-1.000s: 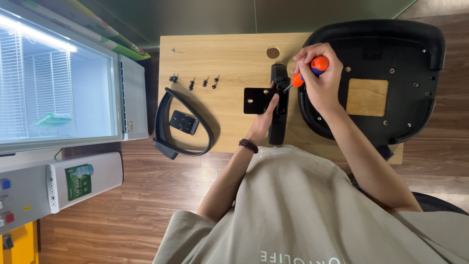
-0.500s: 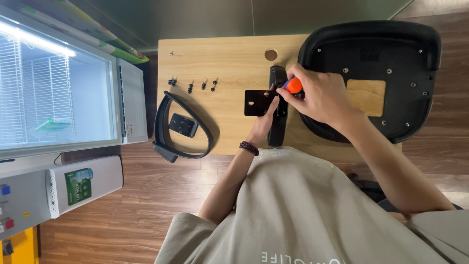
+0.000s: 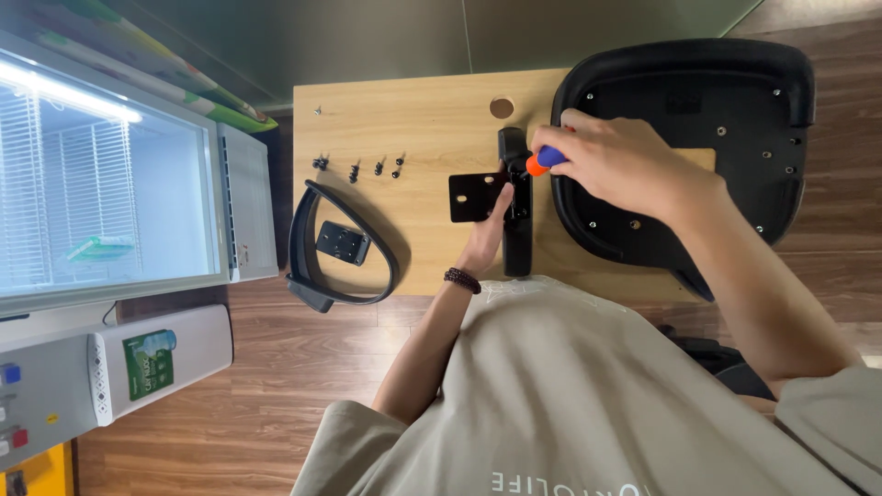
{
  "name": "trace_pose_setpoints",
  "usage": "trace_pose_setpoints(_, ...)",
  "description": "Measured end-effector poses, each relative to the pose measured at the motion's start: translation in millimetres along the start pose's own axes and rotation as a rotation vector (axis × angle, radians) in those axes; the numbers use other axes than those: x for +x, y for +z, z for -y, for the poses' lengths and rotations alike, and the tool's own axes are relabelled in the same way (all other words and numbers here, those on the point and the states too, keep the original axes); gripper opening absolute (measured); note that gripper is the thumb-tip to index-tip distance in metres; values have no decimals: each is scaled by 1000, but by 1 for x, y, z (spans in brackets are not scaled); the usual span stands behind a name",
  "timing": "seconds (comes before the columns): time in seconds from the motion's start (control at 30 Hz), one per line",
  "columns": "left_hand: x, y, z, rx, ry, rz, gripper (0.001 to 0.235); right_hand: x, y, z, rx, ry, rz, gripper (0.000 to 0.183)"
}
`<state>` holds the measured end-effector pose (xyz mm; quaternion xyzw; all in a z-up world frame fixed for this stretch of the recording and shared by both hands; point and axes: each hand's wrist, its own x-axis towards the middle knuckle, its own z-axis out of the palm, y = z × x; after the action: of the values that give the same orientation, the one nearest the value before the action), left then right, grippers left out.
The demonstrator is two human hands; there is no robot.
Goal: The recorder uses a screwdriver to attach armrests to an office chair component.
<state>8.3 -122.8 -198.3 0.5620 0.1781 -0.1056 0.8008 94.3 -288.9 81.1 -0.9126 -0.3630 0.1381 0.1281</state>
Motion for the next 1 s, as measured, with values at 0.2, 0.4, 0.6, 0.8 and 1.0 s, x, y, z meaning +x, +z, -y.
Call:
trace_pose_setpoints(0.2,-15,16,-32,-35,106,80,68,7,6,13,-196,55,-83,39)
trace_pose_setpoints(0.4,-11,10,-27,-22,102,42,67,7,16,-4,-168,-195,-251,25)
trace_pose_setpoints(0.6,-8,10,-21,22,154,48,67,-4,4,-2,-136,-274,-322,32)
trace_pose_setpoints(0.8,-4,14,-7,-158,51,44,58,8,31,16,122,-157,-403,37)
trace_pose_setpoints(1.0,3,6,14,-172,29,30,49,8,33,18,572,-220,-420,61)
